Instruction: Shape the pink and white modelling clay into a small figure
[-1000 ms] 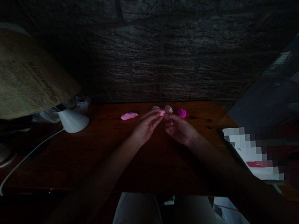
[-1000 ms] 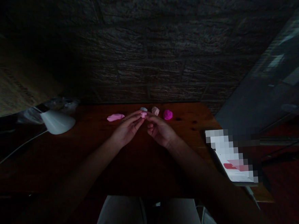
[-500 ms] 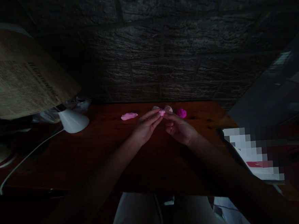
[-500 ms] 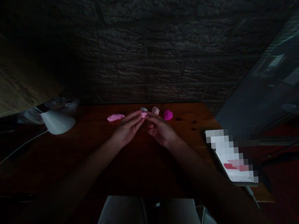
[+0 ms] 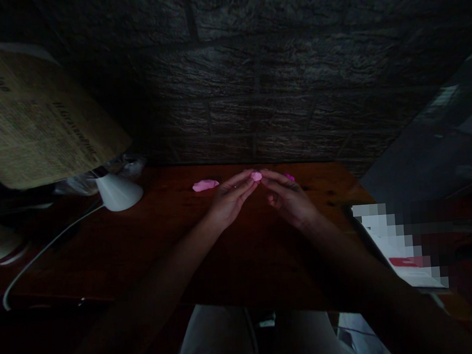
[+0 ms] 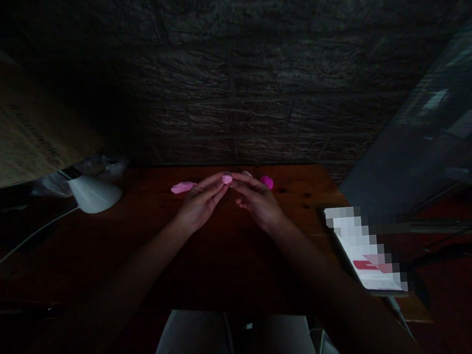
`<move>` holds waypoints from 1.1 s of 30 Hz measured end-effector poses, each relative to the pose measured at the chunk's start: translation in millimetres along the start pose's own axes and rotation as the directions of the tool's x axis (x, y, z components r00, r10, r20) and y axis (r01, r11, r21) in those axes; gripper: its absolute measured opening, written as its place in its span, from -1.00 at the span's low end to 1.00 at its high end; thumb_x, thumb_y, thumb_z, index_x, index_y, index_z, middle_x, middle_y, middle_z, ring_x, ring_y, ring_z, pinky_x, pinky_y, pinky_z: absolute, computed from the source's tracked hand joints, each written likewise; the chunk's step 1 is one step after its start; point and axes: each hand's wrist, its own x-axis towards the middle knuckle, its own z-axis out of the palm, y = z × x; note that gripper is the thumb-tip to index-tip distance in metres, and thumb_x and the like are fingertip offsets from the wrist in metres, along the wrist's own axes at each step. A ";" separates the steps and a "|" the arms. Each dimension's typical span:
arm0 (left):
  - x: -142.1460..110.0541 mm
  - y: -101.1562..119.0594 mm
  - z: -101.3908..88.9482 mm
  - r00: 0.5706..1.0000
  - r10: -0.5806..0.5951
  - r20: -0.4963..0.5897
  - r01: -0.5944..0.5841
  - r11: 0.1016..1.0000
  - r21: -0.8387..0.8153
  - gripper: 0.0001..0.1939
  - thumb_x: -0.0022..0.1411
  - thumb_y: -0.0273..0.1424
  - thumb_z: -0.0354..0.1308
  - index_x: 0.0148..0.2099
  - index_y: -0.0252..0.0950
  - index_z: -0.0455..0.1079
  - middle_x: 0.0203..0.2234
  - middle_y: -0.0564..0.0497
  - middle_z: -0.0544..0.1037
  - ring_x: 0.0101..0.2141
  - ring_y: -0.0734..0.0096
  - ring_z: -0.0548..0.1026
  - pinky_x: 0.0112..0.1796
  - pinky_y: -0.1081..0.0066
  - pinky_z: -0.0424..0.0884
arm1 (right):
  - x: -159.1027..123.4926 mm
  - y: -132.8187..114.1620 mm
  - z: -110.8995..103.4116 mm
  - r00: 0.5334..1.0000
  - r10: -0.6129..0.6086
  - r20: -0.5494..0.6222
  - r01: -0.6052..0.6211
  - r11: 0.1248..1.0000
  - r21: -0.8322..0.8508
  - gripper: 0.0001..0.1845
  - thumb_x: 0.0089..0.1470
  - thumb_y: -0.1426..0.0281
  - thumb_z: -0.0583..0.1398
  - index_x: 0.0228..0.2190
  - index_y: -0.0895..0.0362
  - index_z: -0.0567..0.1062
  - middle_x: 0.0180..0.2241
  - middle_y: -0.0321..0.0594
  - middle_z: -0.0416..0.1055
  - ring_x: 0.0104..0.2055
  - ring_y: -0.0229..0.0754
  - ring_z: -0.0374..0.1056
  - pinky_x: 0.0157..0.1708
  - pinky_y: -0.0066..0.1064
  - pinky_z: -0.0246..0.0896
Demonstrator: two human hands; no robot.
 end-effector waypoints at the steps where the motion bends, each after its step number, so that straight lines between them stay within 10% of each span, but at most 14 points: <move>1: -0.1 0.4 0.0 1.000 0.003 0.005 -0.003 1.000 0.003 -0.74 0.00 -0.51 0.48 -0.19 -0.23 0.69 -0.16 -0.01 0.71 0.07 0.23 0.59 0.24 0.25 0.36 | 0.2 -0.2 -0.4 1.000 -0.010 0.007 0.010 1.000 -0.012 -0.63 -0.28 0.25 0.55 -0.31 -0.08 0.73 -0.20 -0.36 0.54 -0.54 -0.48 0.25 -0.57 -0.56 0.18; 33: -1.6 2.6 -1.7 0.999 0.001 0.041 -0.005 0.997 0.082 -0.78 0.01 -0.42 0.51 -0.22 -0.21 0.70 -0.11 -0.04 0.70 0.04 0.19 0.60 0.20 0.18 0.41 | 0.0 -6.3 -7.0 0.993 -0.112 0.049 0.120 0.969 -0.218 -0.74 -0.11 0.17 0.48 -0.32 -0.05 0.69 -0.36 -0.33 0.57 -0.52 -0.35 0.35 -0.51 -0.45 0.19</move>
